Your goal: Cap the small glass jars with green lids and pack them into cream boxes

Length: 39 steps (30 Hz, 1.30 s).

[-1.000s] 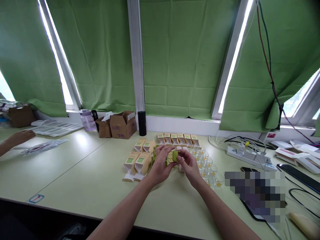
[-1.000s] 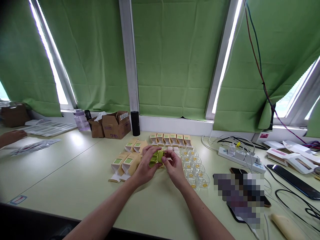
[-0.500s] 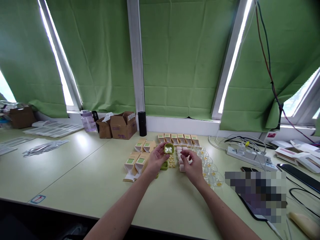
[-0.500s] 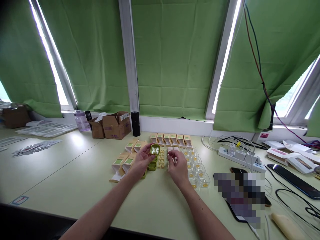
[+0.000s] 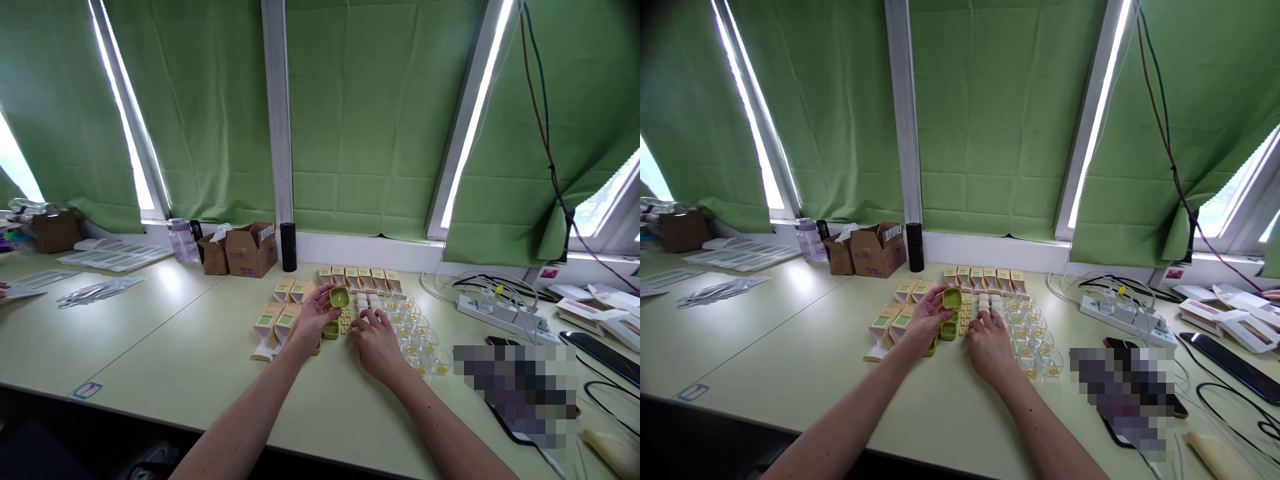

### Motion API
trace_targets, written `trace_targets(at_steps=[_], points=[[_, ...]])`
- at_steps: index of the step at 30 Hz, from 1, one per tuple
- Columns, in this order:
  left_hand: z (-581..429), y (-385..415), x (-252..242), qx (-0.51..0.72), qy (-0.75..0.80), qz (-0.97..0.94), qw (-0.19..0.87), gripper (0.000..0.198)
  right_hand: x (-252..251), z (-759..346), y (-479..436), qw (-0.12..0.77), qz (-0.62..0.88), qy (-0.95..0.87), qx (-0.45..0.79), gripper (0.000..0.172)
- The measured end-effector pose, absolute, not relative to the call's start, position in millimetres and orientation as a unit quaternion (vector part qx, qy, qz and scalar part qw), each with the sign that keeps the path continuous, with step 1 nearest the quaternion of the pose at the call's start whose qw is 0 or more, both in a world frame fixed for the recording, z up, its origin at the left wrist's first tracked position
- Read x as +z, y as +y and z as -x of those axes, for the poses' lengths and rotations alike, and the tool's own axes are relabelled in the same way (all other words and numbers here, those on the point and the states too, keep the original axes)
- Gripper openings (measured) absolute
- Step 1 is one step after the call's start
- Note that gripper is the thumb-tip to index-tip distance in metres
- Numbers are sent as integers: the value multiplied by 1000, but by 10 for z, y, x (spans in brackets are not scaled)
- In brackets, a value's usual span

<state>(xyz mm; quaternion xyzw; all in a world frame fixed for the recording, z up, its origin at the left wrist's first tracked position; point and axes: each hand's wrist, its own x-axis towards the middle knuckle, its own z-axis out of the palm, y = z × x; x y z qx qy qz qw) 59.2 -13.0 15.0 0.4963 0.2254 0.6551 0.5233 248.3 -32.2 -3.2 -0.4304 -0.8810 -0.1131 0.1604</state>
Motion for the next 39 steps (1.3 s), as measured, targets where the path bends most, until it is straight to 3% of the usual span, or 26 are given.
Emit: trace_targets(at_steps=[9, 19, 26, 34, 39], points=[[-592, -148, 161, 655, 239, -501, 513, 61, -39, -2424, -332, 124, 431, -886, -115, 28], [-594, -154, 193, 661, 252, -510, 488, 59, -117, -2423, -297, 247, 390, -872, -162, 29], [-600, -165, 196, 652, 265, -538, 464, 57, -50, -2480, -267, 398, 400, -816, -125, 14], [-604, -165, 172, 641, 288, -573, 422, 55, 77, -2503, -276, 600, 338, -723, 51, 12], [-629, -197, 167, 622, 284, -602, 413, 51, 123, -2461, -287, 656, 338, -643, 206, 18]])
